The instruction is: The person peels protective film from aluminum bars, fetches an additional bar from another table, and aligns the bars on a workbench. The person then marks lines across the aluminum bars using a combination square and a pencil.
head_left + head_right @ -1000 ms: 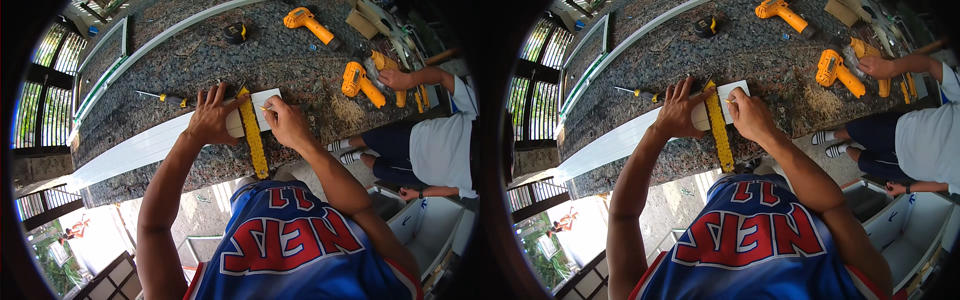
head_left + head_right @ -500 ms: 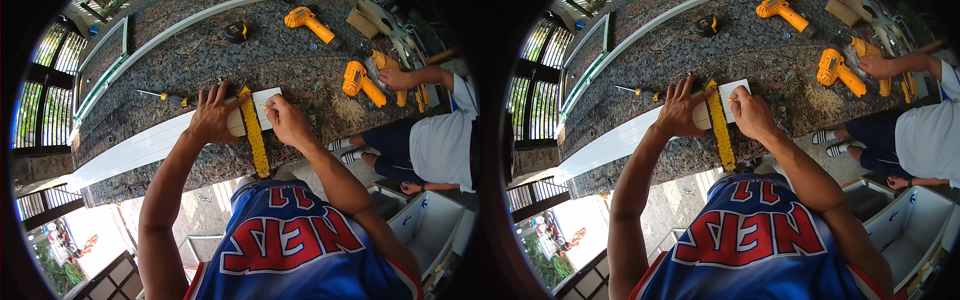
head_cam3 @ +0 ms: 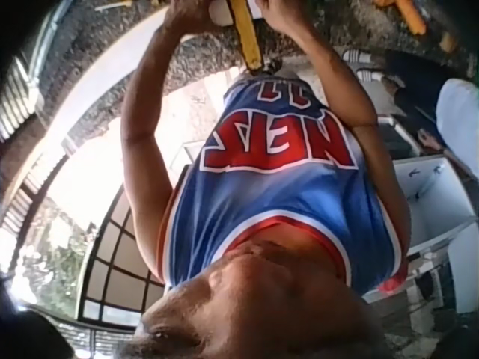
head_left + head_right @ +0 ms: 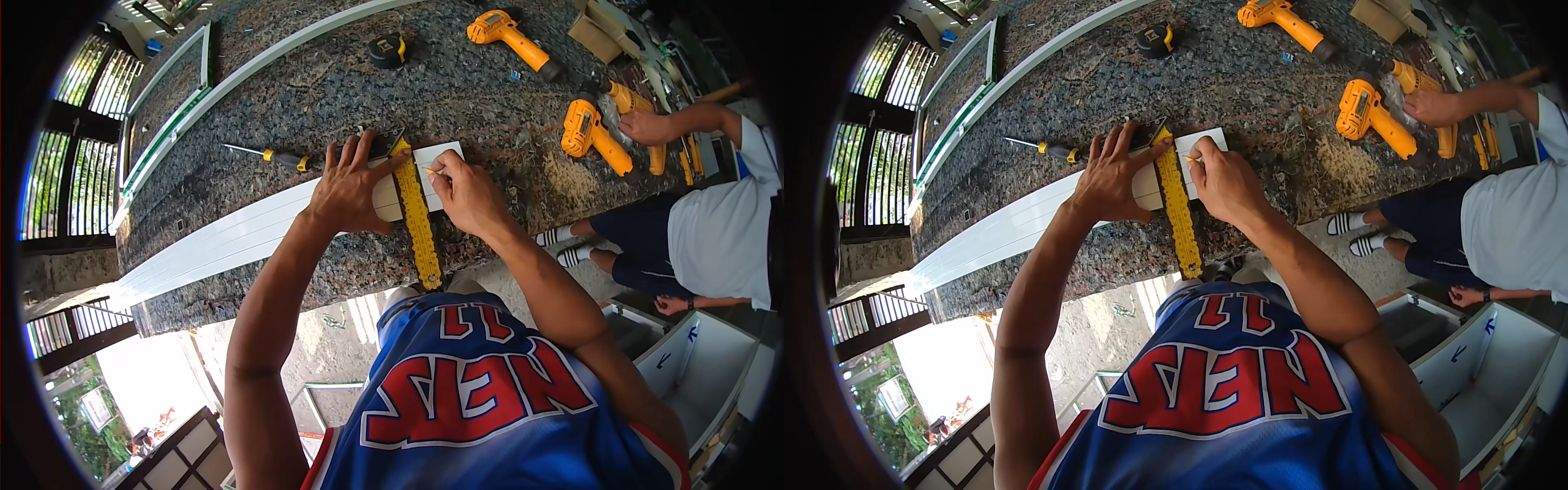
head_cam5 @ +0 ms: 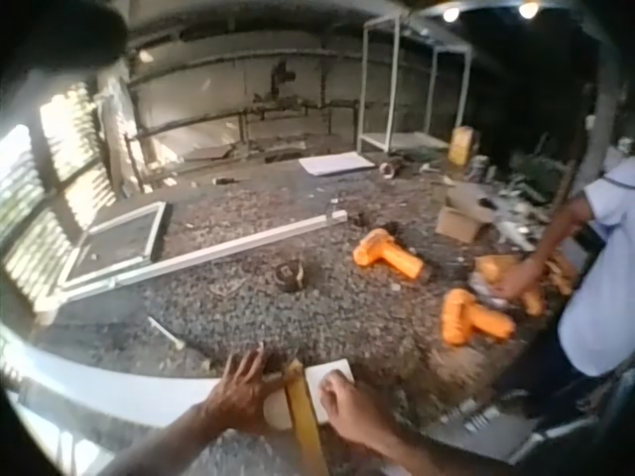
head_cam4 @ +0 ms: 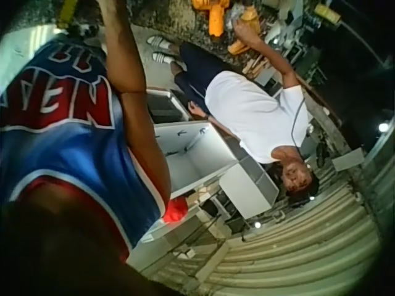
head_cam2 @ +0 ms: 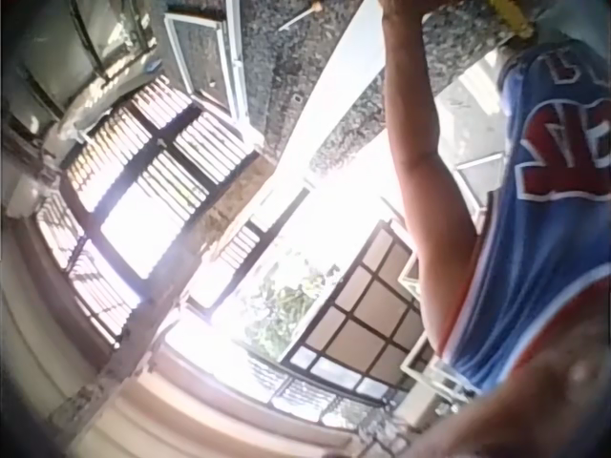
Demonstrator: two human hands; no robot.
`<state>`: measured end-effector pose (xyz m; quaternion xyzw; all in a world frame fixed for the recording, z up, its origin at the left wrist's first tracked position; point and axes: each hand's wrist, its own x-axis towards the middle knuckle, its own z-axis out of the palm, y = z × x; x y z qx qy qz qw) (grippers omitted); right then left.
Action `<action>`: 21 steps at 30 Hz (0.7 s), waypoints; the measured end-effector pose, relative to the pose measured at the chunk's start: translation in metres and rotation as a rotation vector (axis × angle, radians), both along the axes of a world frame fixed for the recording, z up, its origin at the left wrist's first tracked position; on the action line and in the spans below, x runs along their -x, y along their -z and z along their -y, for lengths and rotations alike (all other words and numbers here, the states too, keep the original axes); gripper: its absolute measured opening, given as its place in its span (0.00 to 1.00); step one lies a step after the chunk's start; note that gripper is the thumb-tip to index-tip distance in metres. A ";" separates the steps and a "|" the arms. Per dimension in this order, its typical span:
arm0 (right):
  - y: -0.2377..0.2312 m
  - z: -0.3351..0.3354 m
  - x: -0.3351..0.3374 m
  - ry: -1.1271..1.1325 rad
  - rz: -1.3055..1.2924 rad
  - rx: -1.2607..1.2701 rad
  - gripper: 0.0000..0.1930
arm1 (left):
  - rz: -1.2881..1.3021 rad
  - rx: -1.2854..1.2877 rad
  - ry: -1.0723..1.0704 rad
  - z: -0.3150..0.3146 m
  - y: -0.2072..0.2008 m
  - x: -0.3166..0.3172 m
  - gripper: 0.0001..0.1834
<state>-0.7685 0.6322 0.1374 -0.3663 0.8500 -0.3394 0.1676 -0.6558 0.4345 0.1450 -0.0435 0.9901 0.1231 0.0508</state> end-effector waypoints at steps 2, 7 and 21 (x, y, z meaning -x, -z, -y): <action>-0.005 0.005 0.000 -0.008 -0.019 -0.009 0.11 | -0.016 0.013 0.009 0.001 0.003 0.000 0.65; -0.001 0.012 0.000 -0.073 -0.126 -0.044 0.09 | -0.016 0.007 0.009 0.001 0.002 0.001 0.64; -0.004 0.024 -0.003 -0.176 -0.347 -0.155 0.13 | -0.002 0.009 0.000 0.001 0.003 0.000 0.64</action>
